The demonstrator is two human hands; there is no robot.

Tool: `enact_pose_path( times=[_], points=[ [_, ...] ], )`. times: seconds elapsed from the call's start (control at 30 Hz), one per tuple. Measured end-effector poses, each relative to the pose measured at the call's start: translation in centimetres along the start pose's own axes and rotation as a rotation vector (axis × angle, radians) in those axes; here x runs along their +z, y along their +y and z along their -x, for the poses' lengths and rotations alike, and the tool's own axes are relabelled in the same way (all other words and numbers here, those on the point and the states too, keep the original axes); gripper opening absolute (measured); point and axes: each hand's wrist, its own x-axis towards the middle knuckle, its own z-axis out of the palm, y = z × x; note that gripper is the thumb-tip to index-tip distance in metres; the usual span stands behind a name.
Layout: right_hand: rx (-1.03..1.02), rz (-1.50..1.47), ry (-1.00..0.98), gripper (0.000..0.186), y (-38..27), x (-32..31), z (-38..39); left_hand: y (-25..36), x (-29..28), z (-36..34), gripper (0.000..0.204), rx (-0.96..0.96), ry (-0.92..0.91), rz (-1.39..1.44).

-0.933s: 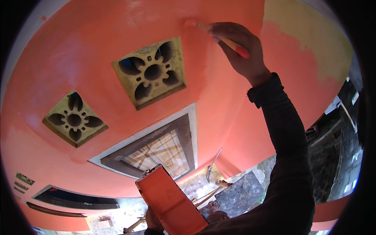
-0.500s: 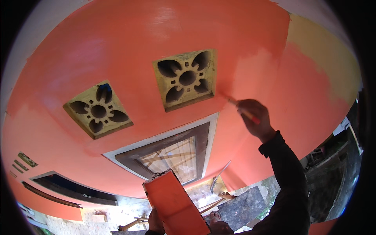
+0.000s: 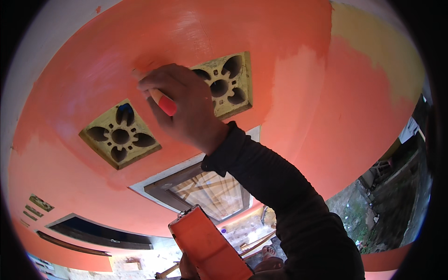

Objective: The person paints a ceiling with orange paint using a brush and a paint tray. They repeatedly dip the brush into the tray and apply paint to the ceiling surface, covering previously unpainted areas.

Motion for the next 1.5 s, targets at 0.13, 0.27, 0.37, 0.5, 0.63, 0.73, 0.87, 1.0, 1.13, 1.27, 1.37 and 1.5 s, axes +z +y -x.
enact_pose_path(
  times=[0.13, 0.27, 0.37, 0.5, 0.63, 0.73, 0.87, 1.0, 1.13, 1.27, 1.37, 1.5],
  points=[
    [0.395, -0.386, 0.175, 0.015, 0.8, -1.4, 0.6, 1.9, 0.0, 1.2, 0.066, -0.035, 0.036, 0.088],
    [0.457, -0.508, 0.381, 0.016, 12.0, -12.2, 0.0, 3.4, 0.8, 0.8, 0.067, -0.031, 0.017, 0.051],
    [0.382, 0.072, 0.514, 0.008, 11.9, -16.0, -1.0, 3.8, 0.2, 1.2, 0.068, -0.058, 0.048, 0.052],
    [0.202, 0.377, 0.409, 0.019, 12.3, -14.4, -0.5, 4.6, 0.4, 1.1, 0.067, -0.085, 0.058, 0.055],
    [-0.011, 0.436, 0.034, 0.043, 4.8, -2.8, 1.9, 3.8, -0.3, 1.0, 0.066, -0.101, 0.097, 0.052],
    [-0.103, 0.017, -0.075, 0.031, -0.9, 1.8, 1.6, 4.4, 0.0, 0.9, 0.066, -0.088, 0.073, 0.03],
    [0.073, -0.397, 0.026, 0.022, -2.2, 2.1, 1.2, 4.5, -0.4, 1.4, 0.066, 0.021, -0.013, 0.014],
    [0.506, -0.372, 0.302, 0.011, 4.2, -3.2, 1.2, 5.3, -0.3, 2.6, 0.064, 0.071, -0.019, -0.011],
    [0.241, 0.155, 0.48, 0.015, 8.5, -11.5, -1.2, 5.1, -1.3, 1.9, 0.063, -0.013, -0.024, 0.039],
    [0.047, 0.556, 0.39, 0.026, 7.8, -8.8, -2.3, 4.8, -1.7, 2.3, 0.063, 0.012, 0.005, 0.056],
    [0.025, 0.474, 0.179, 0.038, 3.6, 0.6, -1.8, 4.8, -0.6, 3.6, 0.063, 0.059, 0.058, 0.076],
    [-0.087, 0.008, -0.046, 0.039, -4.2, 9.7, -1.0, 1.6, -3.4, 1.3, 0.061, -0.034, 0.047, 0.084]
  ],
)
